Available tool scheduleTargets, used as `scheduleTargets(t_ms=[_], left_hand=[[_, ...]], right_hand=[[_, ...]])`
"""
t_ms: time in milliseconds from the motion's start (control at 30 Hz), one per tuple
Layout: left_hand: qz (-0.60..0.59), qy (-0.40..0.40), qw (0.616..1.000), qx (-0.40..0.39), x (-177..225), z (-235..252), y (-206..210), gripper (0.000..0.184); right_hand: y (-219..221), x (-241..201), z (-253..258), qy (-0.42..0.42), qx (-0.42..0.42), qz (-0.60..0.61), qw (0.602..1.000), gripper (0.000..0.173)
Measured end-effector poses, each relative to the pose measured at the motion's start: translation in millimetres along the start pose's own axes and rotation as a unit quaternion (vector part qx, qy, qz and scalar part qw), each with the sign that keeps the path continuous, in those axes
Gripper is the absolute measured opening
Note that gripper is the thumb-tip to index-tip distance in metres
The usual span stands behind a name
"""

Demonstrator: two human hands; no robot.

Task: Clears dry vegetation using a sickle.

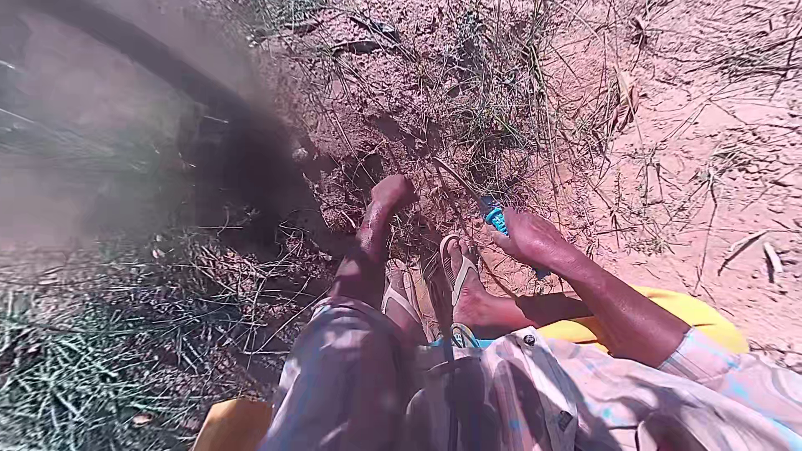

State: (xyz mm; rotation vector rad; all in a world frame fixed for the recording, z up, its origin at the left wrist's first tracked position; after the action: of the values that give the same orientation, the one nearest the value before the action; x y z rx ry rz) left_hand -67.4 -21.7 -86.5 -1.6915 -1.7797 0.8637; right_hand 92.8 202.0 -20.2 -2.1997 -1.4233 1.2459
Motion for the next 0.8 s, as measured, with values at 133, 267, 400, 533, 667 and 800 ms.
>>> scheduleTargets(t_ms=[133,267,400,533,667,800], left_hand=[[-0.043,-0.026,0.999,0.000,30,2,18,0.048],[-0.148,-0.055,0.987,0.034,47,0,32,0.077],[-0.117,-0.120,0.986,0.013,70,-2,38,0.065],[-0.177,-0.066,0.981,0.044,61,10,29,0.046],[-0.257,-0.067,0.962,0.068,23,27,15,0.036],[-0.306,-0.069,0.944,0.101,7,32,15,0.042]], right_hand=[[-36,4,-36,-0.032,0.055,0.051,0.997,0.032],[-50,25,-24,-0.031,0.164,0.117,0.979,0.034],[-46,24,-18,-0.053,0.175,0.183,0.966,0.033],[-36,23,-8,-0.066,0.158,0.154,0.973,0.034],[-23,23,1,-0.049,0.163,0.157,0.973,0.034],[-30,7,-6,-0.106,0.230,0.166,0.953,0.033]])
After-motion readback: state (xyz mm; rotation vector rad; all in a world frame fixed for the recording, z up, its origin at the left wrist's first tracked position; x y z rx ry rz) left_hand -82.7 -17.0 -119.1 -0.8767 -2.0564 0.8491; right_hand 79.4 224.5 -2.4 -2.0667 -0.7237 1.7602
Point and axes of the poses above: each hand's wrist, its own z-axis towards the middle knuckle, its own y-axis out of the palm, x = y × z, the point moved 8 cm from there along z, towards the middle knuckle, and after that the axes turned 9 degrees about -y, right-handed, at the moved point
